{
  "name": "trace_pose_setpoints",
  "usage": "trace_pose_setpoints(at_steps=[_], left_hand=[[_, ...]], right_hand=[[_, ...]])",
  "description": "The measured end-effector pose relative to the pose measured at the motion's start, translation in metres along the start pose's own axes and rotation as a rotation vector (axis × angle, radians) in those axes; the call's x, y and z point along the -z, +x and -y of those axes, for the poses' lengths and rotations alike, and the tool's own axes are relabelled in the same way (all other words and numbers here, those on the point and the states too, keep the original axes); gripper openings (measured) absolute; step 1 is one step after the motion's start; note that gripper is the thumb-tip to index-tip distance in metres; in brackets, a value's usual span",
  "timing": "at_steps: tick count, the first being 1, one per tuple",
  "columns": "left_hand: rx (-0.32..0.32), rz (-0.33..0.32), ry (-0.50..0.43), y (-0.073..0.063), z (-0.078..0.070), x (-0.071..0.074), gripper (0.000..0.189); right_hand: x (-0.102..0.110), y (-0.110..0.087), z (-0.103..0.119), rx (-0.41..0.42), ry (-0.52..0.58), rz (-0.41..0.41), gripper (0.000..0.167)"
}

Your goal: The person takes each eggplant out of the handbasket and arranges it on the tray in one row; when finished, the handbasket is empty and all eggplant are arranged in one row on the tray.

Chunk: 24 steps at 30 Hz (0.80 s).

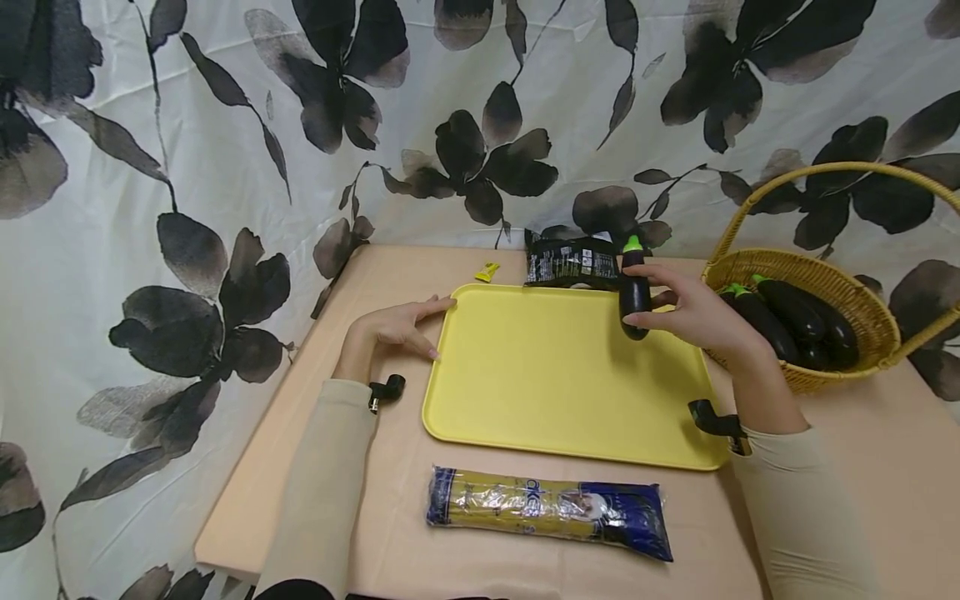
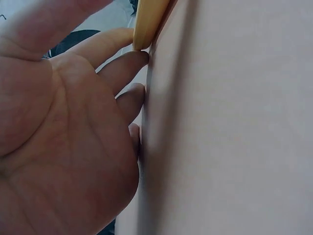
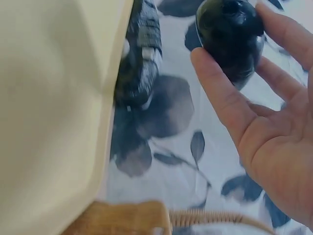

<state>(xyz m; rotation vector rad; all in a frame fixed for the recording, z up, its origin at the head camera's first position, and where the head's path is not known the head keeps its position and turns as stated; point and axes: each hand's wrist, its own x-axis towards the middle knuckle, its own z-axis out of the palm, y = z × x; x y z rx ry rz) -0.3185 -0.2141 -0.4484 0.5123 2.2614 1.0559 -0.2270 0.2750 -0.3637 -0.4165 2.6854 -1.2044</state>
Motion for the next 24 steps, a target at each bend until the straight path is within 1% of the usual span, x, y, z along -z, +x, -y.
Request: trace_pose_setpoints(at_steps=[3,8,11,13,17,21,24], left_hand=[[-0.006,0.012,-0.017,0.001,0.001,0.0,0.119],[-0.011,0.019,0.011,0.001,-0.001,0.001,0.119],[-0.006,0.022,0.032,0.0,-0.002,0.001,0.12],[-0.005,0.024,0.037,0.0,-0.002,0.001,0.12],[-0.006,0.02,0.034,0.0,-0.003,0.001,0.12],[-0.013,0.018,0.037,0.0,-0.002,0.0,0.12],[-0.019,0.021,0.046,-0.001,-0.003,0.001,0.119]], right_hand=[[-0.012,0.009,0.006,0.051,0.002,0.022,0.081],[-0.034,0.027,0.013,0.108,-0.043,0.077,0.085],[-0.047,0.041,0.014,0.119,-0.045,0.121,0.084],[-0.055,0.049,0.015,0.137,-0.03,0.153,0.084],[-0.068,0.062,0.017,0.145,0.014,0.206,0.086],[-0.079,0.071,0.021,0.135,0.009,0.239,0.088],[-0.086,0.078,0.028,0.147,-0.015,0.265,0.09]])
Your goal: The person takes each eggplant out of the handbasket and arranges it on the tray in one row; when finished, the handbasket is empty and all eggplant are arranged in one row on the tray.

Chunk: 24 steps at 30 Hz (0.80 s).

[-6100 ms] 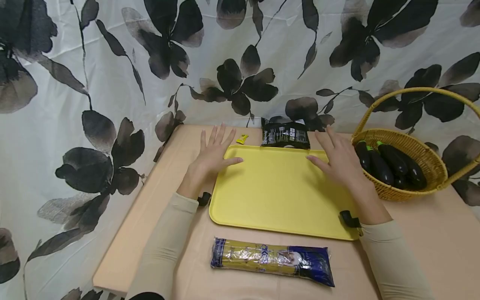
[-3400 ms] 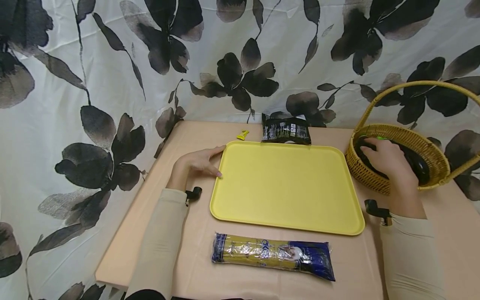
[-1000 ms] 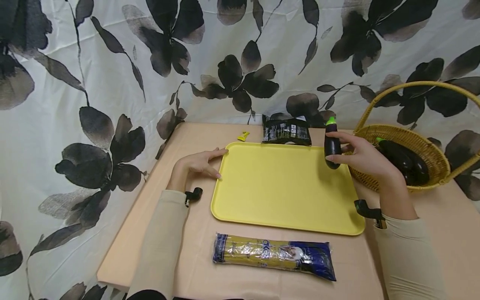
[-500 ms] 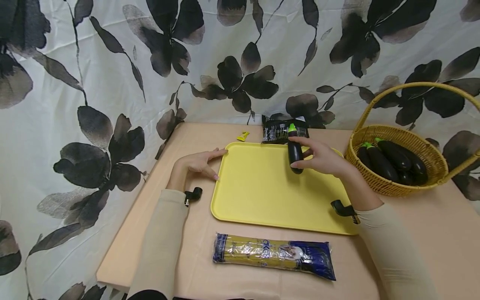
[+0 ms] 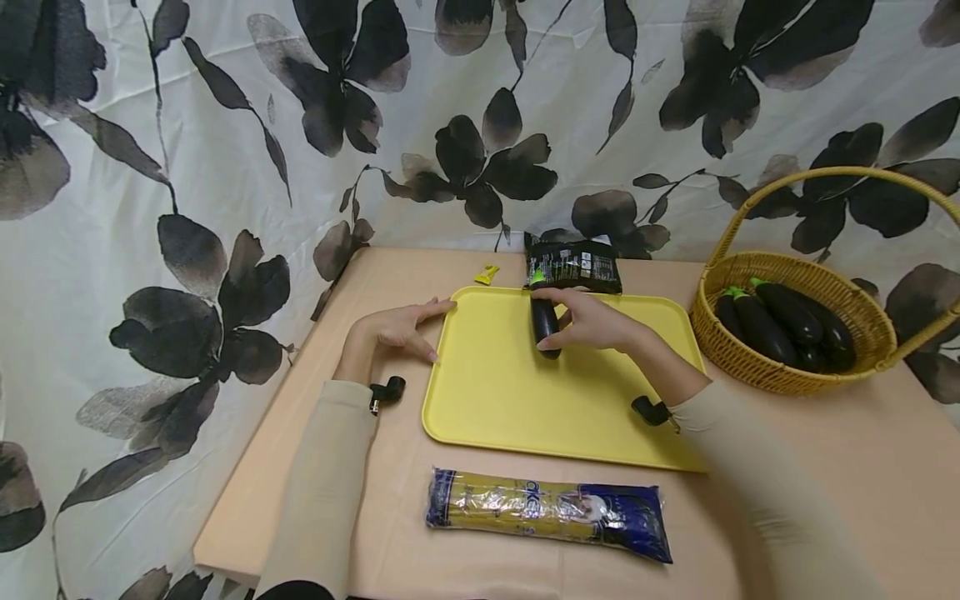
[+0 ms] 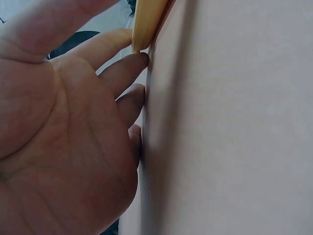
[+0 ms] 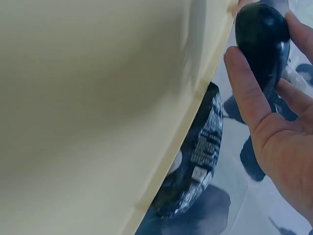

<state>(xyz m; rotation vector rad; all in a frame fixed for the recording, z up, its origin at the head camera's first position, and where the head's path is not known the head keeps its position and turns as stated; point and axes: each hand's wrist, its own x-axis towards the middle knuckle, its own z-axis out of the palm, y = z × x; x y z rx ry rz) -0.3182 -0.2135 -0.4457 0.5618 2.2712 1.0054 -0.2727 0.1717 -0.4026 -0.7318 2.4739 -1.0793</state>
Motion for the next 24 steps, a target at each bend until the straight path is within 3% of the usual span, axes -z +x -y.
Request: trace_pose_setpoints(at_steps=[11,24], left_hand=[[0.011,0.005,0.005,-0.001,-0.001,0.001,0.123],[0.006,0.005,-0.01,0.0,0.0,0.001,0.123]], right_hand=[[-0.024,0.029,0.024,0.027,-0.028,0.125,0.092],[-0.048,0.054,0.034,-0.014,-0.099,0.166,0.089]])
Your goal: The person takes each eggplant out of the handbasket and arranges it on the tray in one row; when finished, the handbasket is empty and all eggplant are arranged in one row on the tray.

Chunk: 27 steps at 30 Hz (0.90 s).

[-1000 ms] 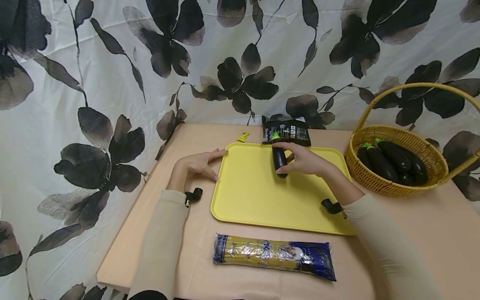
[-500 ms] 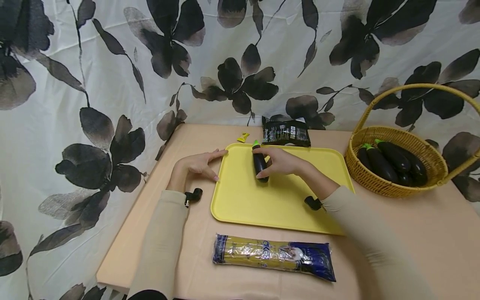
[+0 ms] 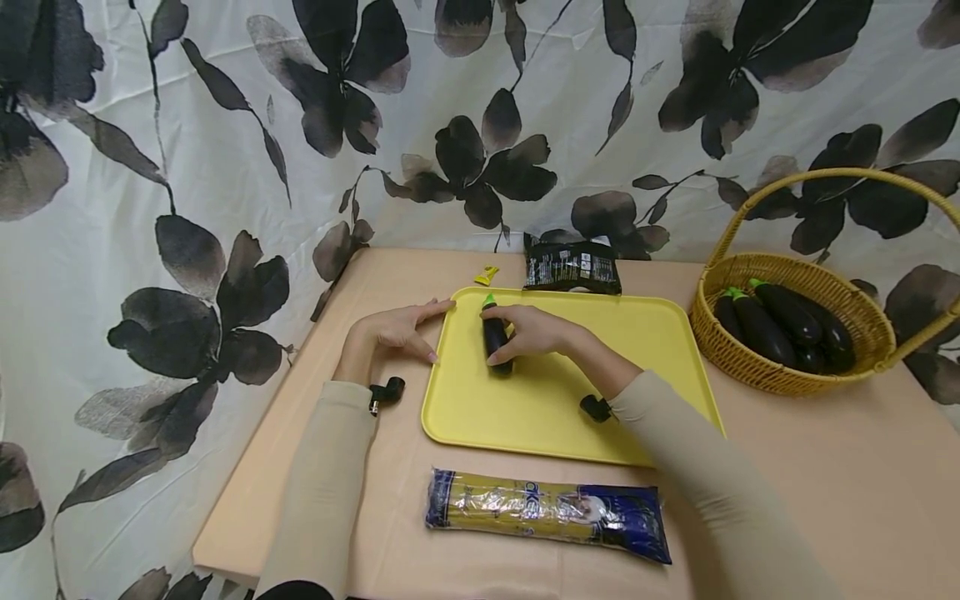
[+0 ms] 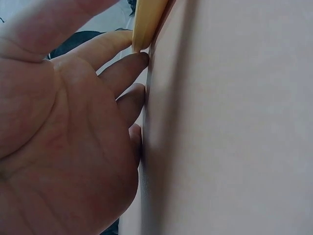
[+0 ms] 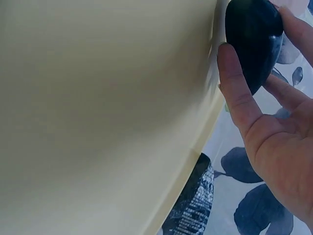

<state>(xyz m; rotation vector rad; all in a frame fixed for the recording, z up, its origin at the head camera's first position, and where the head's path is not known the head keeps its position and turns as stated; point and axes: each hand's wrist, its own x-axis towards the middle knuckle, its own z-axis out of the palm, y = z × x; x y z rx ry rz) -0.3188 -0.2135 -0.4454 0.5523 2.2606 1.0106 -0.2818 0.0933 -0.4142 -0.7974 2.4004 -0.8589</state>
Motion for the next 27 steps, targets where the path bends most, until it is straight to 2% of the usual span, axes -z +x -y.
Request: trace_pose_setpoints(at_steps=[7,18,27], left_hand=[[0.023,-0.006,-0.021,-0.001,-0.001,0.0,0.123],[0.003,-0.007,-0.03,0.001,0.0,0.0,0.121],[0.013,-0.002,-0.061,0.0,-0.002,0.0,0.12]], right_hand=[[-0.004,0.007,0.007,-0.016,-0.004,0.009,0.088],[-0.012,0.019,0.012,0.038,-0.032,0.024,0.088],[-0.016,0.027,0.018,0.023,-0.035,0.007,0.087]])
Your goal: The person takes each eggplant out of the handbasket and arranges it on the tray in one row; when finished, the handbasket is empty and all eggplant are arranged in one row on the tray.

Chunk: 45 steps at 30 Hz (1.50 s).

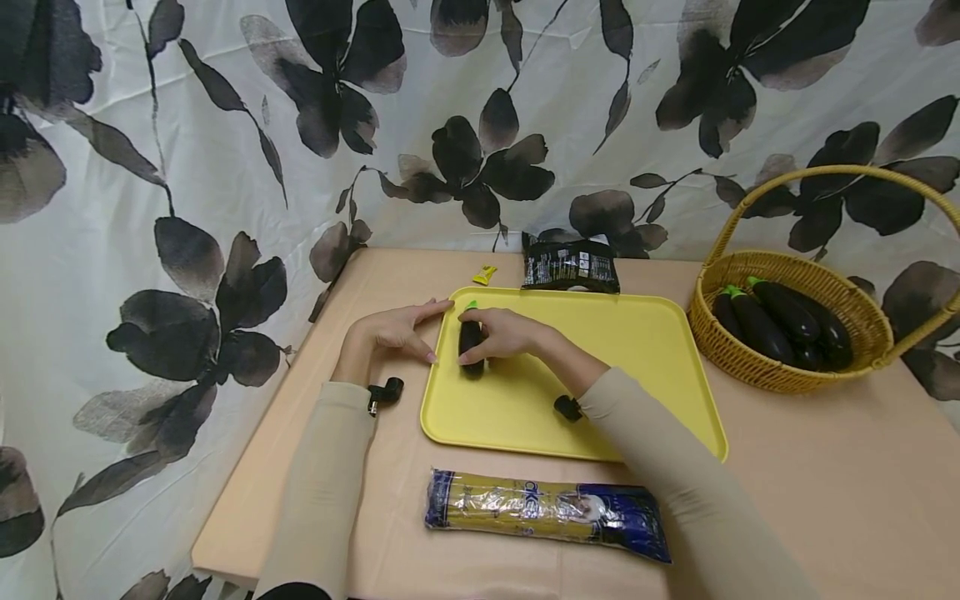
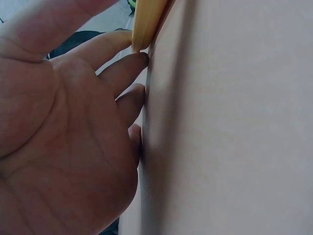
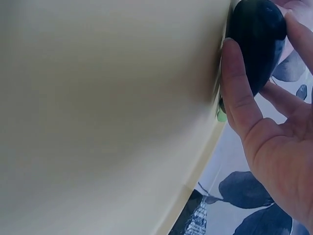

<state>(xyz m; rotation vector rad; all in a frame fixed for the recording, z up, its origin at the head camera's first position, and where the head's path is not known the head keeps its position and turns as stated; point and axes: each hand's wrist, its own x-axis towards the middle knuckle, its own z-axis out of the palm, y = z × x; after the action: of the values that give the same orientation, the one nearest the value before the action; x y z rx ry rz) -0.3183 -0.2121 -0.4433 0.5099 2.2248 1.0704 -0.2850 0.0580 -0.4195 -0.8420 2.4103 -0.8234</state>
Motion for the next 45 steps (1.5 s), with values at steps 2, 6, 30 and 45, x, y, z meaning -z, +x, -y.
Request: trace_pose_setpoints(at_steps=[2,6,30,45], left_hand=[[-0.003,0.0,-0.004,0.0,-0.001,0.0,0.12],[-0.009,0.007,-0.016,-0.001,-0.001,0.0,0.12],[-0.02,-0.012,0.044,0.001,0.003,0.002,0.118],[-0.015,-0.012,0.036,0.0,0.003,0.001,0.12]], right_hand=[[-0.001,0.002,0.001,0.007,-0.004,-0.007,0.086],[-0.004,0.003,0.005,0.01,-0.012,-0.02,0.086],[0.023,-0.03,0.006,0.064,0.0,-0.065,0.084],[0.057,-0.128,0.01,0.126,-0.037,-0.362,0.071]])
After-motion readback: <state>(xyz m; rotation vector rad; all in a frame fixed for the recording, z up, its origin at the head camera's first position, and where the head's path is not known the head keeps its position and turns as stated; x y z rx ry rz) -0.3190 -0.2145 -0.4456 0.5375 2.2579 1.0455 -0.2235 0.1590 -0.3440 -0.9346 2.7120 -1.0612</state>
